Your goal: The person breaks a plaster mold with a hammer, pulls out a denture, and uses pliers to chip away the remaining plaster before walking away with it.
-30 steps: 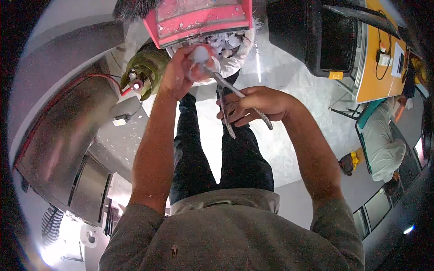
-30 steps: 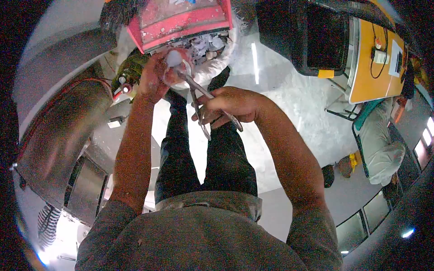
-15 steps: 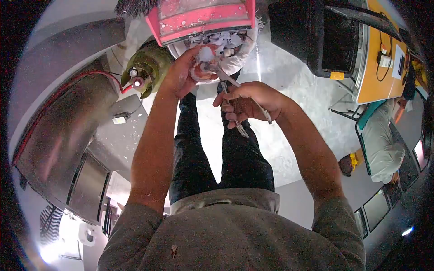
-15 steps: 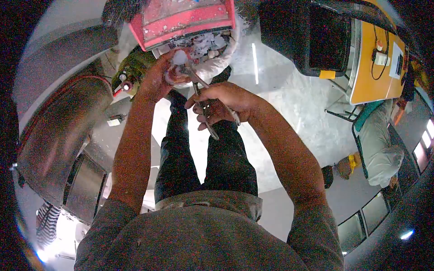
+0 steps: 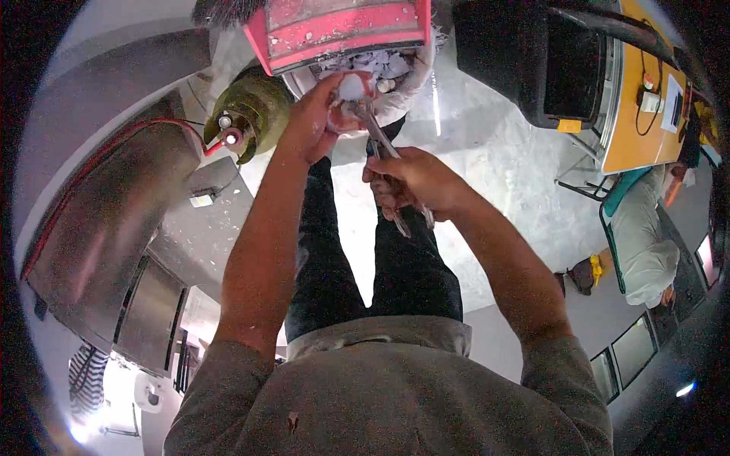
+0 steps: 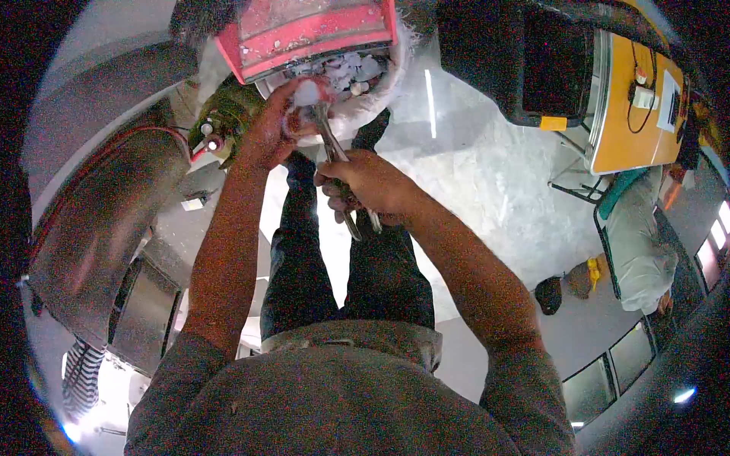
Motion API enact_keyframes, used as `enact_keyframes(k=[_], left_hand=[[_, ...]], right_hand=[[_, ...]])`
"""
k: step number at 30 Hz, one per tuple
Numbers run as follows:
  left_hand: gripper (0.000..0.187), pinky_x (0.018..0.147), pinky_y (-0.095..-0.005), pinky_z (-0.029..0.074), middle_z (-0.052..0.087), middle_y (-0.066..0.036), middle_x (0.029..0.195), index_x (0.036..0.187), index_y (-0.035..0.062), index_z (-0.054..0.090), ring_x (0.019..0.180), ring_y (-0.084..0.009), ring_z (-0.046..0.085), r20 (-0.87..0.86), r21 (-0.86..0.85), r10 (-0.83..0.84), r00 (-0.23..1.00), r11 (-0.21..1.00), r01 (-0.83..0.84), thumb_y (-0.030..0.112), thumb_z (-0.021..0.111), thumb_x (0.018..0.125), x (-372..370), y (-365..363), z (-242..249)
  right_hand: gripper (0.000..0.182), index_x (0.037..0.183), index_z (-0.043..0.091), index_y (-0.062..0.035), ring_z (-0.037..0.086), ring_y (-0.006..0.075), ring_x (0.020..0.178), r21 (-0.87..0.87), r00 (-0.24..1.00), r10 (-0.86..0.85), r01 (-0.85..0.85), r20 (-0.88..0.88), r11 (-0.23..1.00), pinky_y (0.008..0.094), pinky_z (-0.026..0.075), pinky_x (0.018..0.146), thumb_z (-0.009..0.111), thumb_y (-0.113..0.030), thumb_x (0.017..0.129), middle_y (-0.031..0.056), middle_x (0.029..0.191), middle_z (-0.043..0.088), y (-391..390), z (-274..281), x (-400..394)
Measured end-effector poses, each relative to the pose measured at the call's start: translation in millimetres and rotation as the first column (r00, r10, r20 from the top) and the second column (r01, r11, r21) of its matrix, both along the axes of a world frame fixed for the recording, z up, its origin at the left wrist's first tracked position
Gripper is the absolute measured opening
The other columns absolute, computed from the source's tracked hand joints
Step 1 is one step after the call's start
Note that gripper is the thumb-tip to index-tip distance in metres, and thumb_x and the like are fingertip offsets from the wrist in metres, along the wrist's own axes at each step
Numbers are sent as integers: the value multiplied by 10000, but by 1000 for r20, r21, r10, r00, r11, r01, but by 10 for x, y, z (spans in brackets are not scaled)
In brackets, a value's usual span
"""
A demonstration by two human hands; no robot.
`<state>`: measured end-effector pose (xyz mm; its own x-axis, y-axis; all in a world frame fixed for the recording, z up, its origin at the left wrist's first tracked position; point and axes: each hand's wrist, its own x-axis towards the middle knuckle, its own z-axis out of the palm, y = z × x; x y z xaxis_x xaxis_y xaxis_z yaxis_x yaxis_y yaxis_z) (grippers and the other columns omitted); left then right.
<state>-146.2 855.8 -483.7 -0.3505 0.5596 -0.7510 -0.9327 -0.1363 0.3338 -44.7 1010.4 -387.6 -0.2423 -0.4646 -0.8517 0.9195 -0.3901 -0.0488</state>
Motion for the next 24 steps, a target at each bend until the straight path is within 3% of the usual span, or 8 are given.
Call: enact_keyframes(k=[7, 9, 16, 17, 18, 20, 22, 24], left_hand=[[405, 774, -374, 571, 636, -105, 1088, 1172, 54, 570, 928, -230, 649, -150, -116, -56, 987, 993, 39, 383, 463, 961, 1, 48, 33], [403, 805, -435, 552, 631, -112, 1113, 1202, 68, 563, 975, -253, 642, 121, 65, 93, 988, 993, -101, 367, 406, 982, -22, -16, 10], [353, 815, -435, 532, 629, -131, 1139, 1160, 71, 574, 1028, -284, 621, 383, 334, 120, 916, 907, -258, 333, 432, 970, 155, -115, -116], [311, 805, -421, 531, 623, -123, 1125, 1164, 76, 562, 1020, -272, 620, -180, -45, -113, 977, 993, 107, 282, 479, 946, 176, -80, -48], [290, 796, -407, 529, 616, -116, 1111, 1168, 81, 550, 1012, -259, 620, -532, -538, -511, 675, 820, 197, 232, 526, 921, 191, -53, -11], [357, 758, -366, 525, 585, -78, 1062, 1197, 100, 516, 971, -236, 617, -594, -710, -626, 505, 704, 38, 158, 608, 857, 242, -88, -332], [429, 768, -375, 514, 573, -58, 1043, 1215, 111, 491, 1005, -247, 609, -387, -163, 75, 919, 976, -148, 155, 653, 820, 194, -80, -240], [358, 801, -392, 501, 593, -68, 1025, 1189, 123, 514, 1046, -292, 602, -361, -194, 124, 924, 959, -205, 241, 620, 868, 158, -7, -164]], right_hand=[[285, 899, 527, -41, 420, 90, 507, 1, 998, -56, 56, 8, 998, 264, 396, 475, 504, -315, 972, -38, 620, 405, 24, -80, 15], [286, 913, 538, -44, 389, 59, 487, -405, 905, -390, 425, 169, 810, 231, 357, 455, 505, -322, 970, -60, 604, 385, 130, -102, 40], [314, 1031, 554, -15, 442, 82, 575, -292, 891, -441, 454, 112, 842, 288, 467, 547, 516, -317, 954, -25, 688, 431, 164, 7, -83], [351, 1131, 546, 8, 546, 138, 684, -249, 930, -367, 353, -10, 902, 373, 532, 695, 537, -284, 938, 32, 766, 517, 210, -89, -36], [351, 1131, 546, 8, 546, 138, 684, -245, 930, -366, 352, -12, 903, 373, 532, 695, 537, -284, 938, 32, 766, 517, 238, -46, -58], [402, 1235, 514, 17, 620, 185, 790, -39, 986, -160, 159, -42, 987, 397, 541, 798, 540, -236, 923, 85, 863, 592, 284, 66, -99], [443, 1261, 479, 15, 646, 260, 944, -35, 989, -124, 121, -79, 992, 434, 552, 785, 569, -192, 880, 164, 1025, 639, 299, -70, -7], [540, 1331, 404, 11, 607, 270, 1052, 142, 995, 2, 12, -99, 990, 422, 495, 868, 575, -182, 856, 145, 1118, 631, 252, -75, 33]])
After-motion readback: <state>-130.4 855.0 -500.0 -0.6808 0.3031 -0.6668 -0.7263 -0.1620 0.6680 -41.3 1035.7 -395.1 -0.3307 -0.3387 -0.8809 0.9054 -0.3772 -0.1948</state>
